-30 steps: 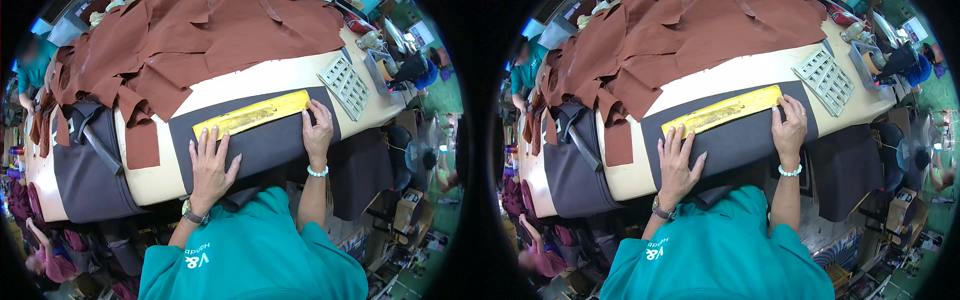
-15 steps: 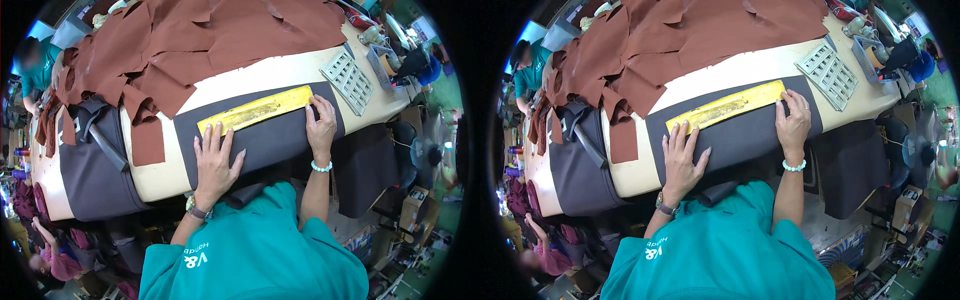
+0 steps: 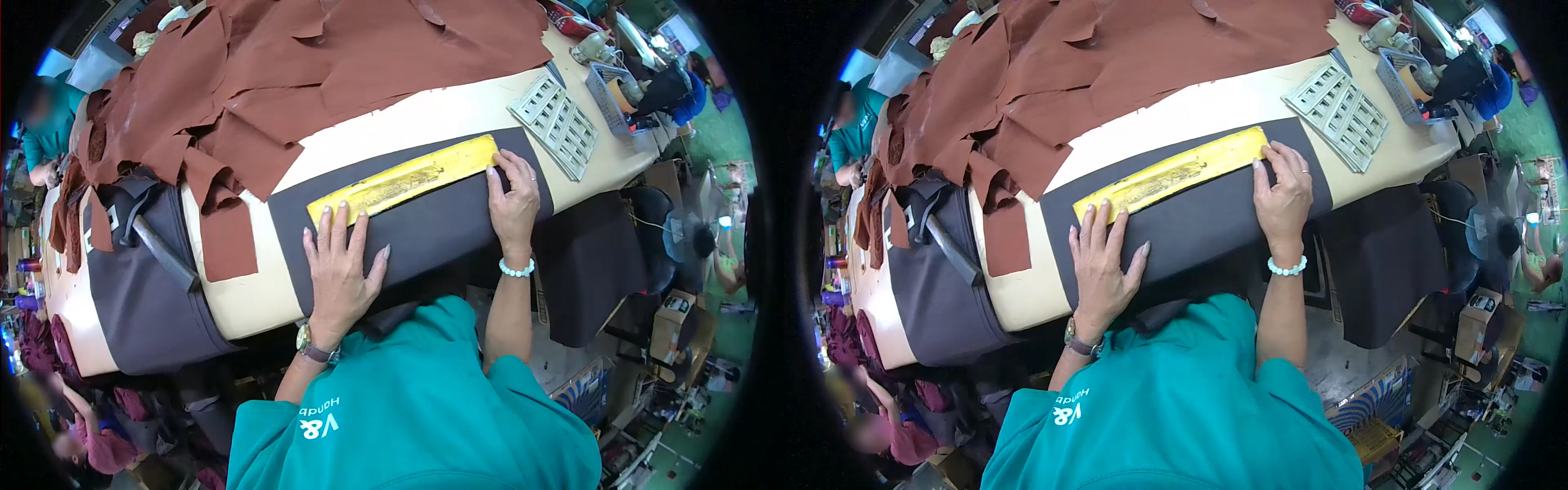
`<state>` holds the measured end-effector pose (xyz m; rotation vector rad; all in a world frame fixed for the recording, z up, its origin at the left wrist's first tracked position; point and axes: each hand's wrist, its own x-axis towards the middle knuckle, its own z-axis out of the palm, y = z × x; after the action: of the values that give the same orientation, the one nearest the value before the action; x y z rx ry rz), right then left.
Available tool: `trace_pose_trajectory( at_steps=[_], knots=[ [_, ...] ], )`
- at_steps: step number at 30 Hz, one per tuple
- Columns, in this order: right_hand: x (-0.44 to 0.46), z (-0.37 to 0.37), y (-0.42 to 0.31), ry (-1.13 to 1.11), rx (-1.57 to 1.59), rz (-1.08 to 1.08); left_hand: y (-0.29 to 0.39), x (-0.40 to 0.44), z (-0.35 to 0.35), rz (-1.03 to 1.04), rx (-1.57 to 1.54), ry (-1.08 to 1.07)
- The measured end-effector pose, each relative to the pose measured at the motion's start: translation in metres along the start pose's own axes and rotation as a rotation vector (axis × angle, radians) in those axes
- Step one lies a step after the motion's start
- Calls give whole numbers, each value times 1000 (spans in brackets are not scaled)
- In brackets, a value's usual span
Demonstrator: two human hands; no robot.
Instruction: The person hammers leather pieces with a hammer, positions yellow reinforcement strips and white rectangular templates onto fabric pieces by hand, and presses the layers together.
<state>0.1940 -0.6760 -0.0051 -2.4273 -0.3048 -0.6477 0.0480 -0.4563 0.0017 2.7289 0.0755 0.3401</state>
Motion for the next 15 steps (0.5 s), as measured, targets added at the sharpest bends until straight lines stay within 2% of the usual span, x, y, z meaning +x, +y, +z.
trace_pose_trajectory(
  at_steps=[11,15],
  knots=[
    [0,-1,0,13,62,-4,-2,5,-6,-26,49,-73],
    [0,-4,-1,2,64,-17,-15,7,-10,-123,86,47]
  ],
)
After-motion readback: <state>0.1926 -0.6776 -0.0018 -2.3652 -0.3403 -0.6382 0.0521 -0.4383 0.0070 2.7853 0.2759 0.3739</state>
